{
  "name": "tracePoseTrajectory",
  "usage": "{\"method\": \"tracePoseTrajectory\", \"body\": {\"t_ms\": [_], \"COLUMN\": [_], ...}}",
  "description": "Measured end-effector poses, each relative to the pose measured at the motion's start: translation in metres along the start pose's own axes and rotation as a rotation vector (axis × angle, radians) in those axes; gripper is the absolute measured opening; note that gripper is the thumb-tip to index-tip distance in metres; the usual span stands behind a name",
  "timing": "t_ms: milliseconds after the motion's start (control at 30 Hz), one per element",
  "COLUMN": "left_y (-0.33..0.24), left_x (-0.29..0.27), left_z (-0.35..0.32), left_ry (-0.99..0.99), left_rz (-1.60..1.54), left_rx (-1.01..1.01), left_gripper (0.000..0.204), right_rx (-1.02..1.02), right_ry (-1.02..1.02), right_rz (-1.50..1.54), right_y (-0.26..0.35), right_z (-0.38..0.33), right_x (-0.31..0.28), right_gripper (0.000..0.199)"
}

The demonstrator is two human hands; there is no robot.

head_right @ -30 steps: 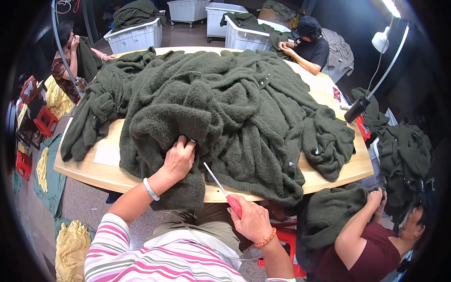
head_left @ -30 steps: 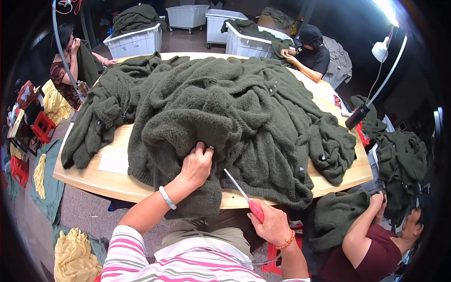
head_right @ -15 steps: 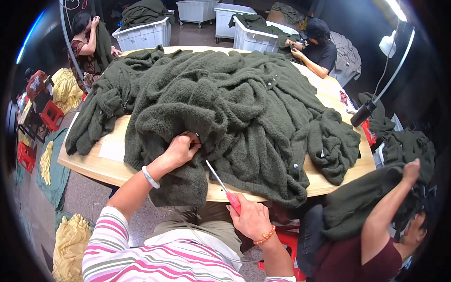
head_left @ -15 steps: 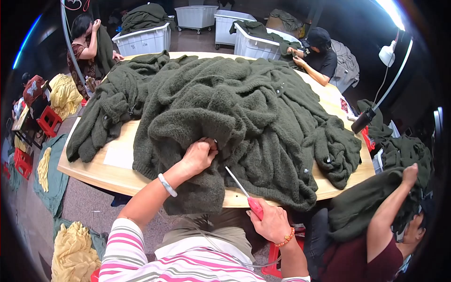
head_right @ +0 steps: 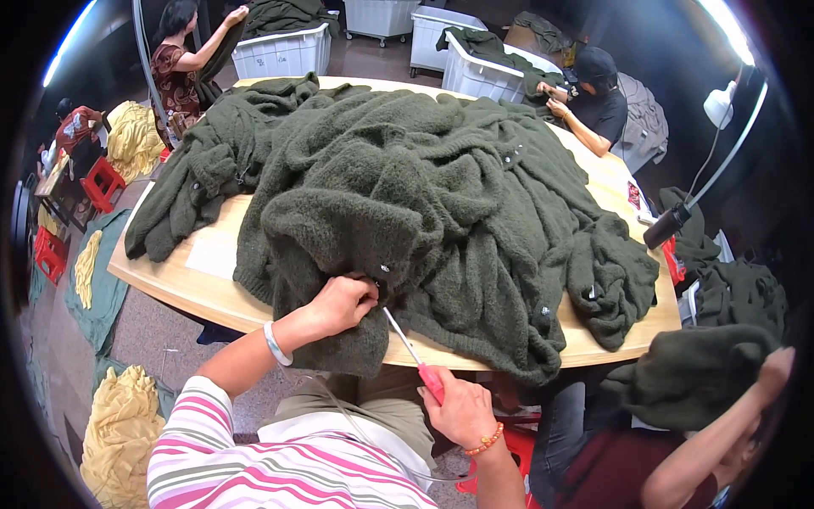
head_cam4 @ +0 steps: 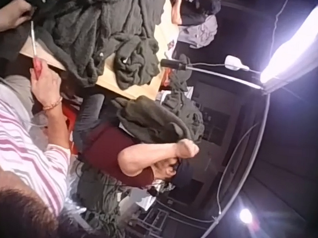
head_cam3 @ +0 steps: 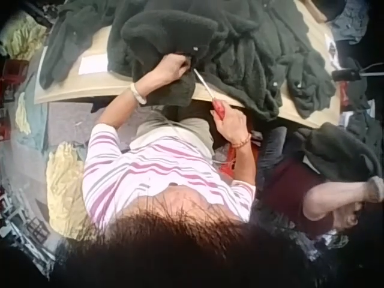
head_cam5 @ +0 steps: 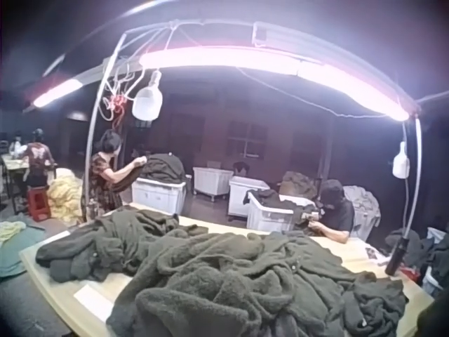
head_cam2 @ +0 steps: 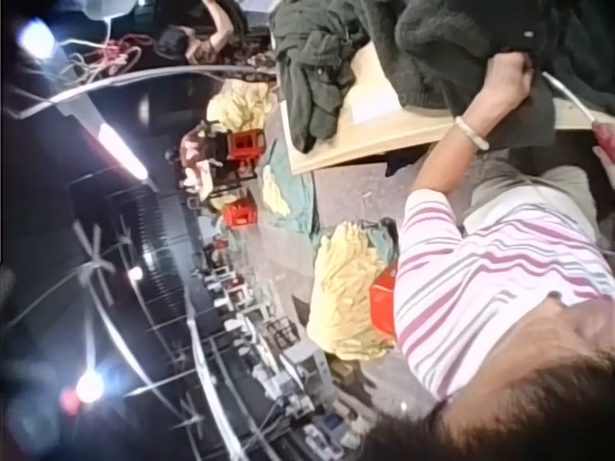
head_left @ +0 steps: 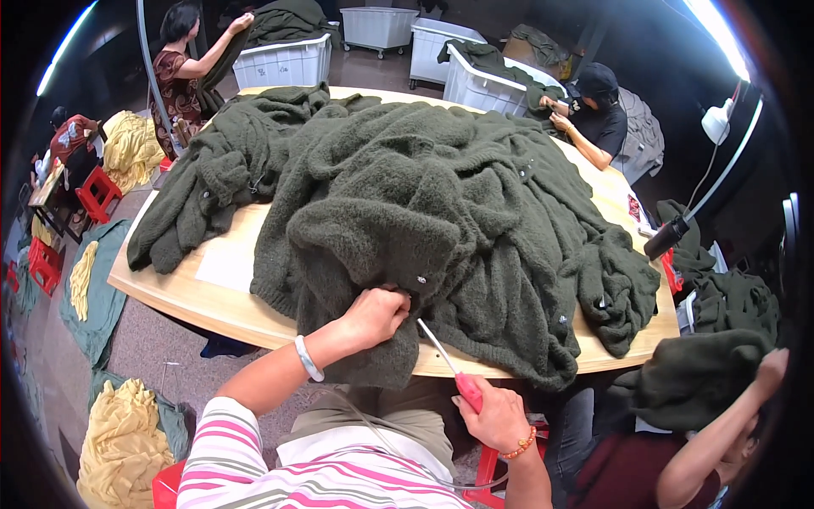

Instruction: Trimming excess threads from green knit sweaters using scissors in a garment factory.

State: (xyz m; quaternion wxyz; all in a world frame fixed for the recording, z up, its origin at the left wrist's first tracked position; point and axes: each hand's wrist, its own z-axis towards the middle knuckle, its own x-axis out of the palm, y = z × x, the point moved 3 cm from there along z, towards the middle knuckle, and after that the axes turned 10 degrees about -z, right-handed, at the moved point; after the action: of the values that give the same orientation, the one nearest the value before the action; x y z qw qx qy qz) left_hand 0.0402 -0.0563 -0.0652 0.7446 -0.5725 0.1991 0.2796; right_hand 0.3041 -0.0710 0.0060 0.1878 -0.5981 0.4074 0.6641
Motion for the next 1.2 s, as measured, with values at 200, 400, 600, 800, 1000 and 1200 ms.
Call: {"method": "tracePoseTrajectory", "body": {"t_ms": [200,400,600,800,1000,1200], "left_y": [0.005,-0.004,-0.034,-0.009,-0.008,-0.006], "left_x": [-0.009,-0.023,-0.047,-0.055,-0.079,-0.058], "left_z": [0.007,0.017,0.01,-0.008,0.017,0.017], "left_ry": [-0.081,-0.027,-0.303,-0.147,-0.13,-0.055], "left_rz": [-0.939,-1.167,0.039,0.602,-0.822,-0.884], "left_rx": [-0.405,-0.33,0.301,0.314,-0.137,-0.156], "left_gripper": [0.014,0.014,0.02,0.045,0.01,0.015], "right_rx": [-0.011,-0.02,-0.008,0.017,-0.002,-0.047], "right_ry": [0.055,-0.034,-0.216,-0.173,-0.194,-0.192], "right_rz": [-0.018,-0.023,0.087,0.113,0.125,0.115], "right_y": [0.009,0.013,-0.001,-0.012,-0.009,0.003], "right_z": [-0.006,-0.002,-0.005,-0.01,-0.009,-0.009], "right_x": [-0.006,-0.013,-0.017,-0.006,-0.009,-0.02], "right_gripper": [0.033,0.029,0.03,0.031,0.033,0.033]}}
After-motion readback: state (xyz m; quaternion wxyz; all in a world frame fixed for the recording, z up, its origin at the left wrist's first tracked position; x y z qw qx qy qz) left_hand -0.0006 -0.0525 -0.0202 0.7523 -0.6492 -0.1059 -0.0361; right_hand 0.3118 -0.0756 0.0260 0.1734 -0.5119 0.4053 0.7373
